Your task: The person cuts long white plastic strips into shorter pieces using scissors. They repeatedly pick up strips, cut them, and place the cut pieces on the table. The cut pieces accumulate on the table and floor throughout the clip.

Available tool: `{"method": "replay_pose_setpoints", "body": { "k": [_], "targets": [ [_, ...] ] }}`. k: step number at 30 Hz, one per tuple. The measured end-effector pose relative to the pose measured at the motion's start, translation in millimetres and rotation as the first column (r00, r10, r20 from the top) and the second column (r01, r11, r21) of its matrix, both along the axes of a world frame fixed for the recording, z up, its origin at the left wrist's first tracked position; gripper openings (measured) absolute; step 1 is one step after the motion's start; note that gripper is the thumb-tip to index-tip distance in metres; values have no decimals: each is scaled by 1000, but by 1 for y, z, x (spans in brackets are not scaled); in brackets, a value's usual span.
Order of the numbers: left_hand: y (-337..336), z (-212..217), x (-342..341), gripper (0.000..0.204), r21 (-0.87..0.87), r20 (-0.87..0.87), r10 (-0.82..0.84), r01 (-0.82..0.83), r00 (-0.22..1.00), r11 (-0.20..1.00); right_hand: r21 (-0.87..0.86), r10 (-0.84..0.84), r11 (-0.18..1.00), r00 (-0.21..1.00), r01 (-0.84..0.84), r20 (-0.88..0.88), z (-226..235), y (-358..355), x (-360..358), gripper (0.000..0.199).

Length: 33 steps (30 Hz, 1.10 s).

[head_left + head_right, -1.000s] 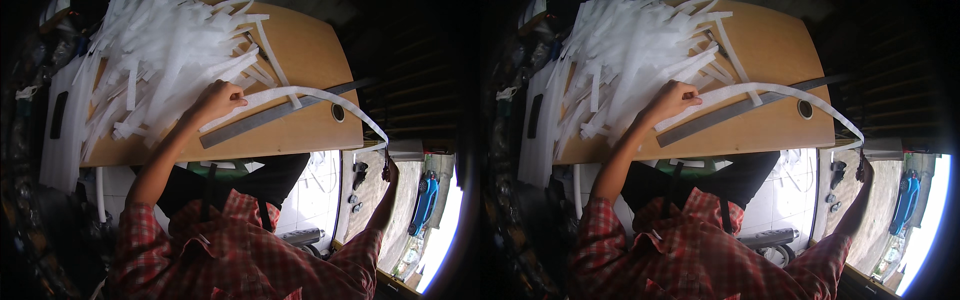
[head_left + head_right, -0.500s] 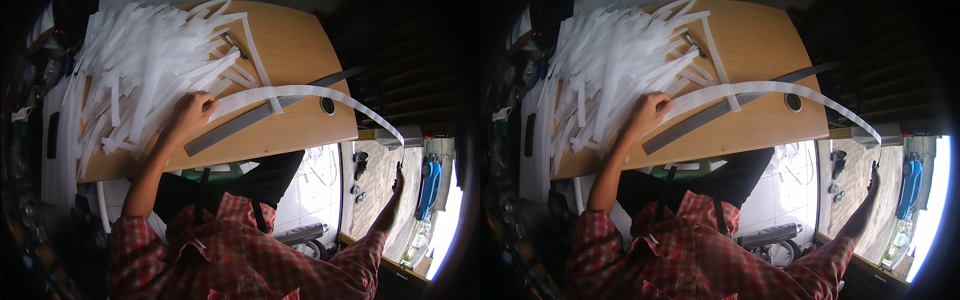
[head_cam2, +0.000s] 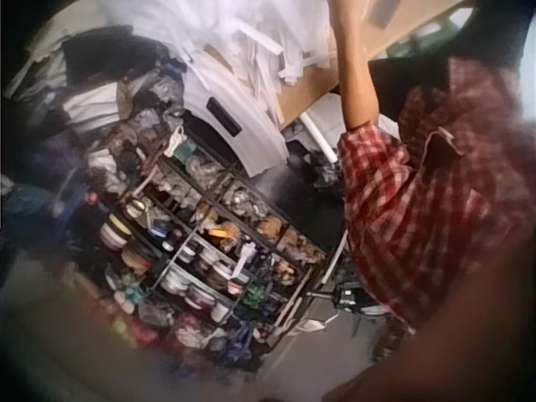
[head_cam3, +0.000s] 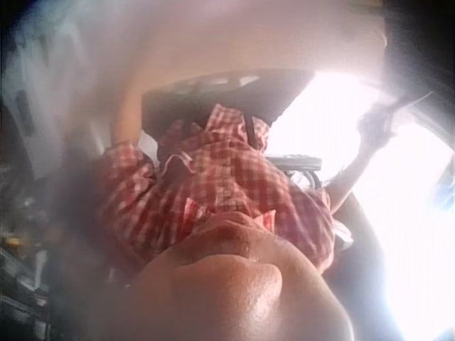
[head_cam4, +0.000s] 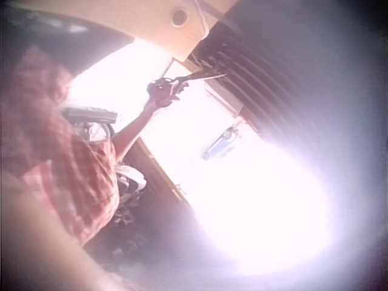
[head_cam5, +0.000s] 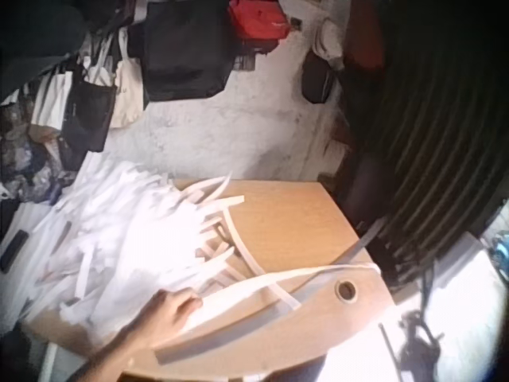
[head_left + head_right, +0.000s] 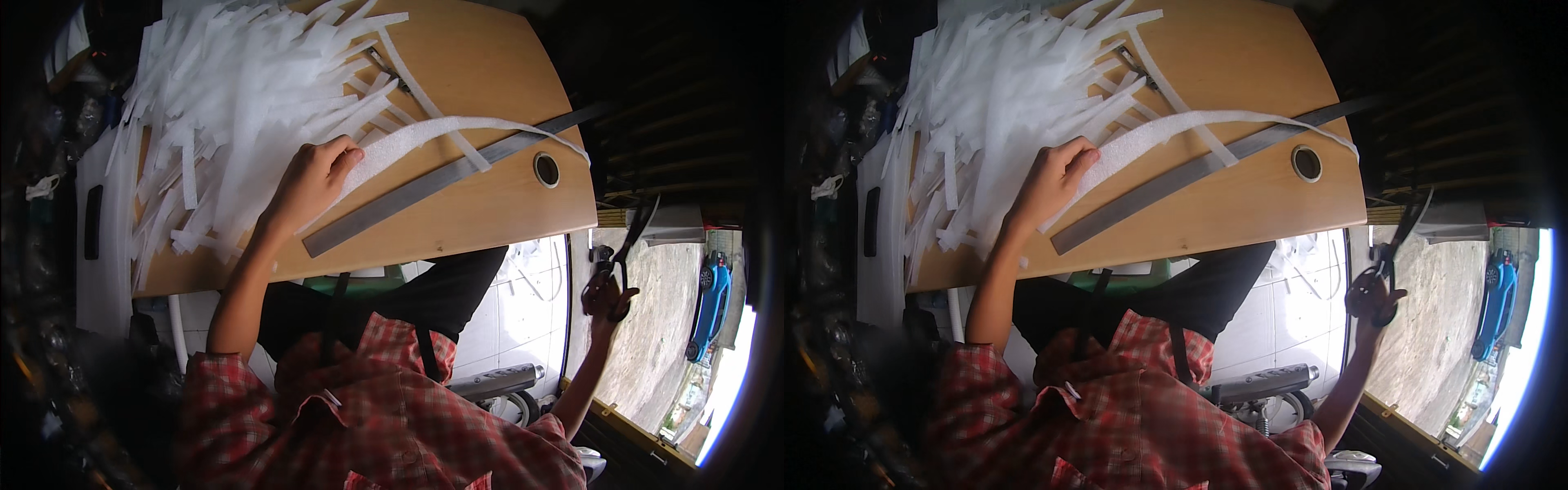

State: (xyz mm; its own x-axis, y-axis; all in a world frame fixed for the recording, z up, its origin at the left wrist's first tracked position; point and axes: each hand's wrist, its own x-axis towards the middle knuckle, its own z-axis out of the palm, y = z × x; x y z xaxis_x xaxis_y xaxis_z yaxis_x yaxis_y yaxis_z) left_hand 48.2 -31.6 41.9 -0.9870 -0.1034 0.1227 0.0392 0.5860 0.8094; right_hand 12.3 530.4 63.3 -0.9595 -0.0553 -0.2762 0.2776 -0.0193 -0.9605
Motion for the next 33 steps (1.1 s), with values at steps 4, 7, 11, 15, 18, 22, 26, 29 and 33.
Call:
{"method": "replay_pose_setpoints", "body": {
  "k": [4, 7, 11, 15, 18, 22, 26, 29, 33],
  "targets": [
    [-10, -1, -3, 25, 58, -21, 26, -25, 999, 998, 164, 409, 898, 912, -407, 24, -7, -145, 58, 100],
    [-8, 4, 0, 27, 108, 56, 39, -45, 998, 993, 250, 649, 713, 751, -655, 120, -13, -183, 70, 112],
    [0, 3, 6, 24, 210, 123, -41, 14, 992, 978, 170, 700, 681, 701, -713, 135, -21, -214, 76, 104],
    [2, -5, 11, 25, 242, 84, -43, 21, 996, 970, 231, 750, 612, 648, -756, 135, -21, -232, 74, 103],
    [-6, 2, 16, 26, 243, 74, 33, -50, 997, 969, 223, 793, 559, 593, -799, 137, -30, -236, 76, 102],
    [-16, -1, 18, 29, 220, 31, 36, -42, 999, 975, 254, 827, 534, 561, -807, 46, -41, -252, 74, 99],
    [-24, 3, 32, 27, 163, 90, -64, 48, 994, 985, 170, 834, 544, 552, -822, 1, -34, -279, 64, 91],
    [-31, 13, 35, 26, 143, 137, 14, -33, 991, 989, 44, 803, 595, 596, -802, 9, -21, -301, 62, 87],
    [-53, 28, 44, 24, 99, 142, 50, -65, 989, 993, 22, 791, 611, 612, -791, 25, -26, -315, 60, 71]
  ]
}}
